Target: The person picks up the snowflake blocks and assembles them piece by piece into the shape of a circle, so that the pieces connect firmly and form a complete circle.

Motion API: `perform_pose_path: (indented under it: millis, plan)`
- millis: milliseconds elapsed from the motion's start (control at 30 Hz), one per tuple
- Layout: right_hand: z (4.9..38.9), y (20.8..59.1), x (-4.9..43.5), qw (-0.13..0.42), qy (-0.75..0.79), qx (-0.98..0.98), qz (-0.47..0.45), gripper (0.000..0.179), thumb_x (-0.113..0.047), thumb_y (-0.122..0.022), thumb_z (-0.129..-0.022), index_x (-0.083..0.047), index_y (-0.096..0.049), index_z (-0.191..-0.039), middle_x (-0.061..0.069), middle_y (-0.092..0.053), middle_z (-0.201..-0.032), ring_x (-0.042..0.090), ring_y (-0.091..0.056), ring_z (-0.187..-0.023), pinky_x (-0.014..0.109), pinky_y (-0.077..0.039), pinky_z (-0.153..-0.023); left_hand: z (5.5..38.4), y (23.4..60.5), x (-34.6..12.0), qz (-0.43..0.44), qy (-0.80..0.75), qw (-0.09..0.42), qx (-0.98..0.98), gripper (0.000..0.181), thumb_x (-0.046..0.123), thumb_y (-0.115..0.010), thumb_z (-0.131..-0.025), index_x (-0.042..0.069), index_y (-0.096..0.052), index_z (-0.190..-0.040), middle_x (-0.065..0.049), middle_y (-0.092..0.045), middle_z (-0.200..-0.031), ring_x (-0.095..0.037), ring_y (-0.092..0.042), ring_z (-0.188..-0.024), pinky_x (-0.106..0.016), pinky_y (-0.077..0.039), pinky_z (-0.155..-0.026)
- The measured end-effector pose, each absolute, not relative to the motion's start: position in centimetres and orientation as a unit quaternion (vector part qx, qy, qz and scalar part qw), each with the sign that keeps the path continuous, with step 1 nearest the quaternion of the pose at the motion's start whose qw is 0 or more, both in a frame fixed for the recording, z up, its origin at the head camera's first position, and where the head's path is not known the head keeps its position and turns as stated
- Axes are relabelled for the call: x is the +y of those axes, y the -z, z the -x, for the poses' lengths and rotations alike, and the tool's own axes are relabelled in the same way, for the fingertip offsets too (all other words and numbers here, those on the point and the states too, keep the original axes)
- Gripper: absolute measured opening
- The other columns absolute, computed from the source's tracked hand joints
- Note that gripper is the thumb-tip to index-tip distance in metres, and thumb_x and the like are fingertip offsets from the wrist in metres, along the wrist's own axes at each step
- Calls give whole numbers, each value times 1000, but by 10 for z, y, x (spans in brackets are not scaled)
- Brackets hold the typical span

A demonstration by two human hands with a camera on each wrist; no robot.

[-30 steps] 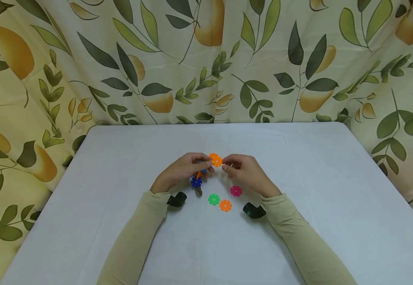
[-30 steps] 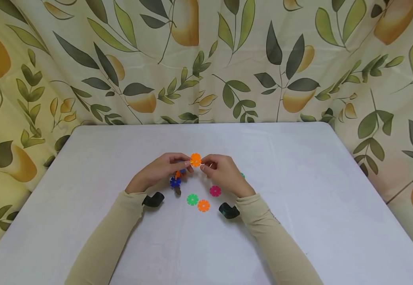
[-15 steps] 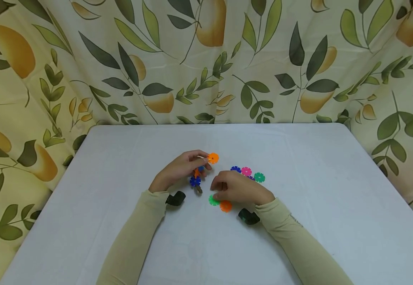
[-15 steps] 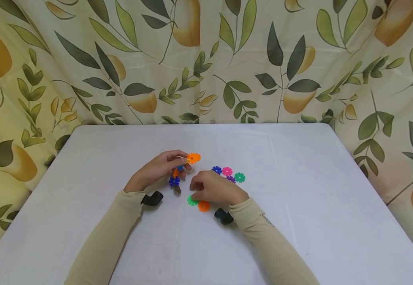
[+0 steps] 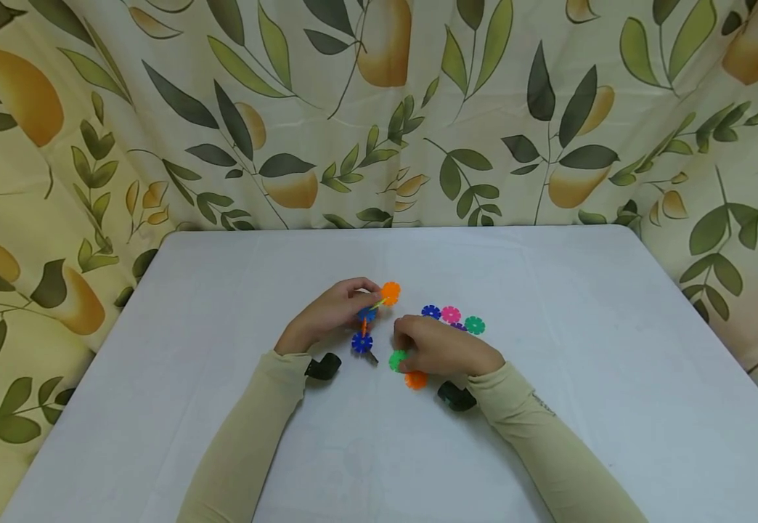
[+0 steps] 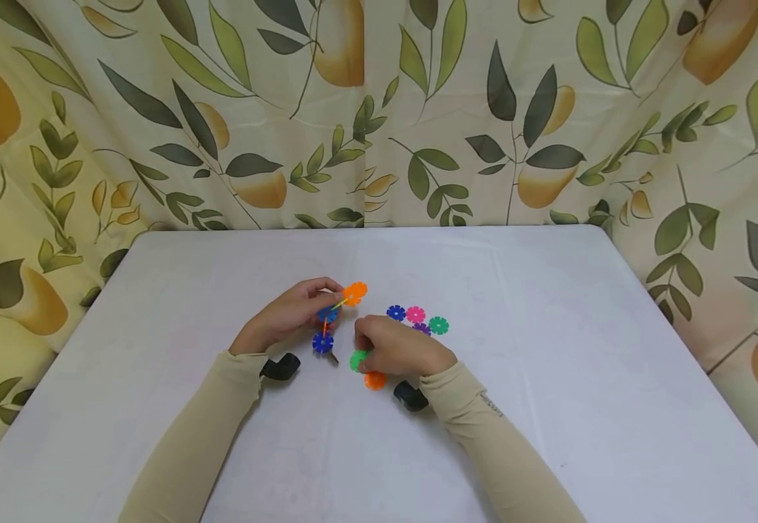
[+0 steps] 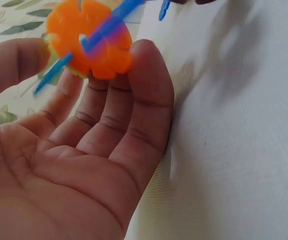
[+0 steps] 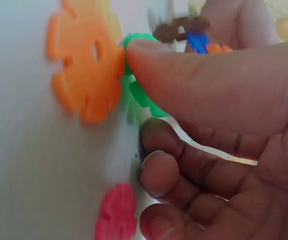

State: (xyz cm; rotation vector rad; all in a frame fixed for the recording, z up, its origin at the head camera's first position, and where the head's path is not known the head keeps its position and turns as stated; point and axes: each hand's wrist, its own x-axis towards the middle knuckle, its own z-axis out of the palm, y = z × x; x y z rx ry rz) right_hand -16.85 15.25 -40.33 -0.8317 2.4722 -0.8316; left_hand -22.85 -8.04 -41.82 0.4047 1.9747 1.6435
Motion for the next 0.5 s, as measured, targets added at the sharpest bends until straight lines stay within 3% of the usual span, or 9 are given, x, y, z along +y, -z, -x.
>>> perform_pose_path:
  millis: [167, 500]
  plan:
    - [172, 402, 160, 175, 308, 887, 297, 20, -3, -80, -93, -8, -61, -96, -2, -56, -80, 14, -52, -74, 29, -47, -69, 229, 422, -80, -157, -630, 276, 709, 22, 22, -57, -113, 2, -62, -119, -15, -67, -89, -22, -62, -68, -30, -56, -66]
    - [185, 402, 183, 119, 340, 889, 282, 12, 4, -74, -94, -8, -73, -91, -3, -62, -78, 15, -55, -73, 30, -49, -67, 231, 424, -80, -167, -638, 280, 698, 18, 17, -59, -112, 1, -67, -115, -20, -72, -100, -25, -66, -76, -33, -60, -73]
